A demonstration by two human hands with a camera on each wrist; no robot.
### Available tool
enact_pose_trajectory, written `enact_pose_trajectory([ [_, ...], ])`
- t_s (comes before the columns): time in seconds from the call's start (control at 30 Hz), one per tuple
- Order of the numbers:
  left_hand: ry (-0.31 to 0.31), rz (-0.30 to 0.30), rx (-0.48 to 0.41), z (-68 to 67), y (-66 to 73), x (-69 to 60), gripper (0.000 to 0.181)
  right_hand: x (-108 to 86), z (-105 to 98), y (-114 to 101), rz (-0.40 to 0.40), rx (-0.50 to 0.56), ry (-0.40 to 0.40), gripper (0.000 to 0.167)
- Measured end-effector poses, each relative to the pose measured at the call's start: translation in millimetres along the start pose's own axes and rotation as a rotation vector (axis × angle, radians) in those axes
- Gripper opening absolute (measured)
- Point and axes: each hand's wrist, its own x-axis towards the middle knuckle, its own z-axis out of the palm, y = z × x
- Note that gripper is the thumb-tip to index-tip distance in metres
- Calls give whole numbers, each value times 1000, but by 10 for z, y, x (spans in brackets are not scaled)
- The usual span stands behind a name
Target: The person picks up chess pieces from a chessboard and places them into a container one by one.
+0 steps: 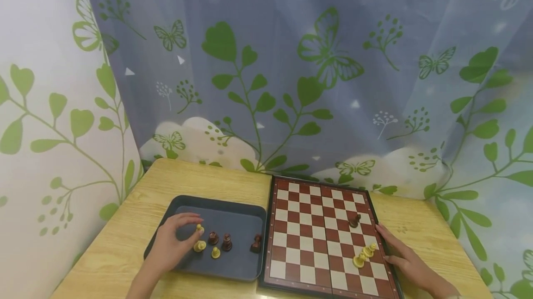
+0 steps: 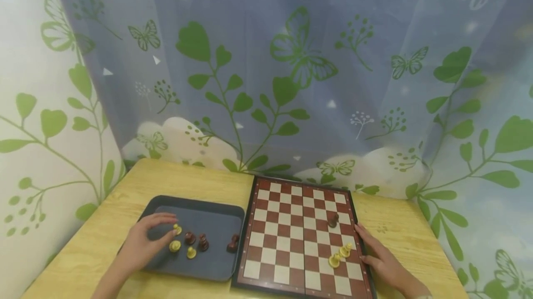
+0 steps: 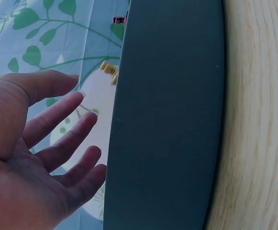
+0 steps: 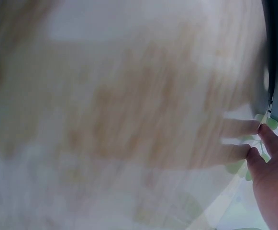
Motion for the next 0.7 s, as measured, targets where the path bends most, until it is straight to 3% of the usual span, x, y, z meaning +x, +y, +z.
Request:
enact_pose_trajectory([
  [0.4, 5, -30, -65, 97, 54, -4, 21, 8, -21, -12, 32, -85, 16, 71],
  [0.7, -24, 21, -134, 207, 200, 40, 24, -4, -4, -45, -4, -93, 31, 73],
])
